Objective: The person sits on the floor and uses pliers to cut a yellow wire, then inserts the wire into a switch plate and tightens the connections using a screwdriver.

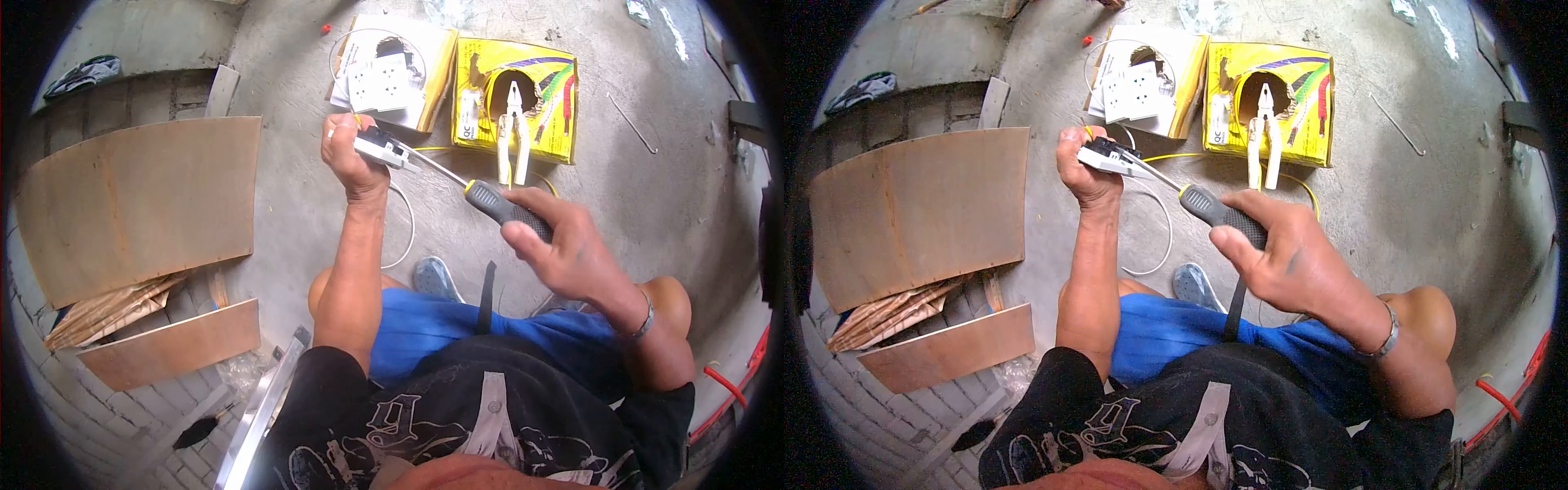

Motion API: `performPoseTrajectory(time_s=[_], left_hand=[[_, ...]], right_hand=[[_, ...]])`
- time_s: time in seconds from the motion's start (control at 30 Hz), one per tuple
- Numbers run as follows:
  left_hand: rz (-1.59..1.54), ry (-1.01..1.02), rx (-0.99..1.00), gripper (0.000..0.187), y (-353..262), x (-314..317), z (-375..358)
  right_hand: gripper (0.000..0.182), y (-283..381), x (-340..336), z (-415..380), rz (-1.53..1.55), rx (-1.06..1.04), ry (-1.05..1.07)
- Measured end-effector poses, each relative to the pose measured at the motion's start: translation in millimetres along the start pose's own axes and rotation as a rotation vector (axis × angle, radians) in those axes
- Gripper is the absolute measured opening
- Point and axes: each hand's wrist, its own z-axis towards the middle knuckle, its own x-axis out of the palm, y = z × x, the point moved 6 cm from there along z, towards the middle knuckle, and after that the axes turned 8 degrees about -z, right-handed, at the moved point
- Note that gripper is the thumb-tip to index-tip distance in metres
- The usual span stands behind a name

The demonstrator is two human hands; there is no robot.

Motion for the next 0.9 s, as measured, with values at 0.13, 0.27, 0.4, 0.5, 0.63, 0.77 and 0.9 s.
performPoseTrajectory(time_s=[0.13, 0.27, 0.4, 0.5, 0.63, 0.77, 0.9], left_hand=[[0.094, 0.032, 0.042, 0.024, -6.8, 5.0, -4.0], [0.154, 0.058, 0.032, 0.023, -2.0, 3.3, -5.9], [0.129, 0.029, 0.027, 0.023, -2.2, 5.7, -7.9], [0.129, 0.031, 0.010, 0.022, -2.6, 5.8, -6.4], [0.110, 0.029, 0.033, 0.023, -4.4, 7.9, -6.7], [0.150, 0.020, 0.002, 0.023, 3.7, -1.8, -1.6], [-0.046, -0.072, -0.010, 0.023, 2.1, -0.3, -0.1]], right_hand=[[0.037, -10.8, 5.9, -1.4, 0.329, 0.374, 0.248], [0.037, -14.2, 3.7, 2.2, 0.168, 0.158, 0.122], [0.036, -4.7, -4.1, 6.4, 0.109, 0.224, 0.155], [0.032, -4.7, 4.3, 5.5, 0.089, 0.132, 0.095], [0.030, 5.4, -2.9, 7.5, -0.094, -0.068, -0.035], [0.026, 18.9, -0.6, 5.4, -0.542, -0.167, -0.051], [0.024, 14.3, -4.9, 8.9, -0.522, -0.264, -0.142]])
